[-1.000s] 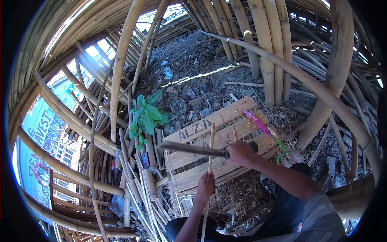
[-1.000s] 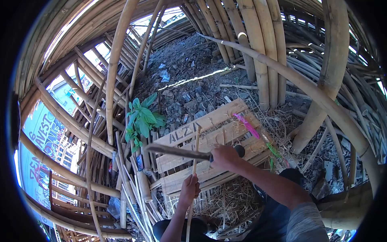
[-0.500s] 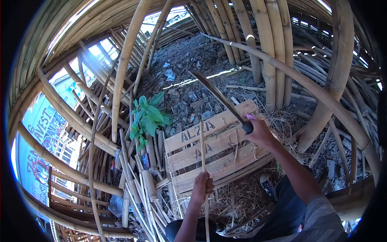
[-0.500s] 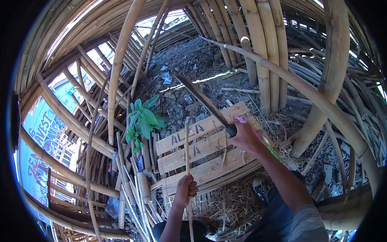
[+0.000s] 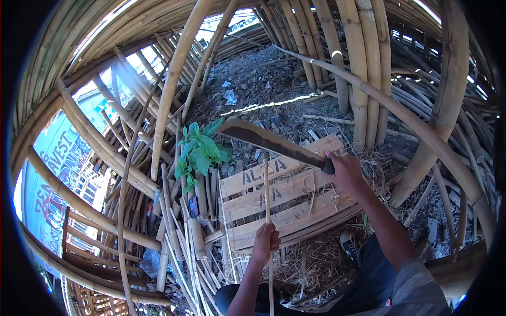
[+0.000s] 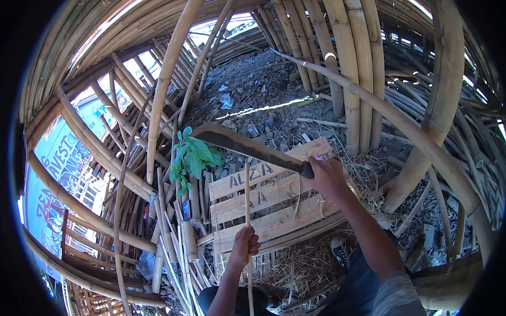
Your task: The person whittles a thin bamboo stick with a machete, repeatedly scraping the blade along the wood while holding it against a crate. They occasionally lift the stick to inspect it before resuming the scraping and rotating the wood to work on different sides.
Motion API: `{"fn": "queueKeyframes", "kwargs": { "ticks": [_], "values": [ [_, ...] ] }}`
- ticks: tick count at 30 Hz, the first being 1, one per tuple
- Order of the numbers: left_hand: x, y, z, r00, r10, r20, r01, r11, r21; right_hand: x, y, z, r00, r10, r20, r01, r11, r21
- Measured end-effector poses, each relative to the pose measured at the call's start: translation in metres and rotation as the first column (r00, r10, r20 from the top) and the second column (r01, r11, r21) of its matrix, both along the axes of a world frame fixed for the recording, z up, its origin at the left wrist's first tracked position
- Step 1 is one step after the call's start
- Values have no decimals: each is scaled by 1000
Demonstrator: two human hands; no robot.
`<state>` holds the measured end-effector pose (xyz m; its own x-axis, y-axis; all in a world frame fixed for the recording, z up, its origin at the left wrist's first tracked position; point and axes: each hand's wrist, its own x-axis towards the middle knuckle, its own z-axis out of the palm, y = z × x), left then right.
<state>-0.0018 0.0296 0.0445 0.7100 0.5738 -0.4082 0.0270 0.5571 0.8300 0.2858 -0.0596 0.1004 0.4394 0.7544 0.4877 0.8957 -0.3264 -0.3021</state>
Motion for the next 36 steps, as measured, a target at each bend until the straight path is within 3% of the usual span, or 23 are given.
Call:
{"fn": "queueKeyframes", "kwargs": {
  "ticks": [2,9,11,12,14,20,36],
  "values": [
    [1,0,1,1000,9,10,-9,1000,0,3,7,-16,999,31,-23,-29,996,87],
    [3,-1,3,1000,-18,25,19,1000,-10,-2,4,-22,994,98,-50,-93,991,92],
    [4,-1,4,1000,-14,28,15,1000,-18,-1,5,-20,996,87,24,-87,996,-12],
    [5,-1,3,1000,-17,26,17,1000,-18,-1,6,-22,996,85,23,-85,996,-12],
    [5,-1,2,999,-27,29,28,1000,-13,-2,10,-34,977,104,186,-112,993,30],
    [3,-1,3,1000,-17,19,17,1000,-14,-17,18,-34,960,95,264,-76,994,-81],
    [6,0,3,1000,-11,-4,11,1000,-12,-19,13,-29,972,131,195,-94,977,-190]
  ]
}}
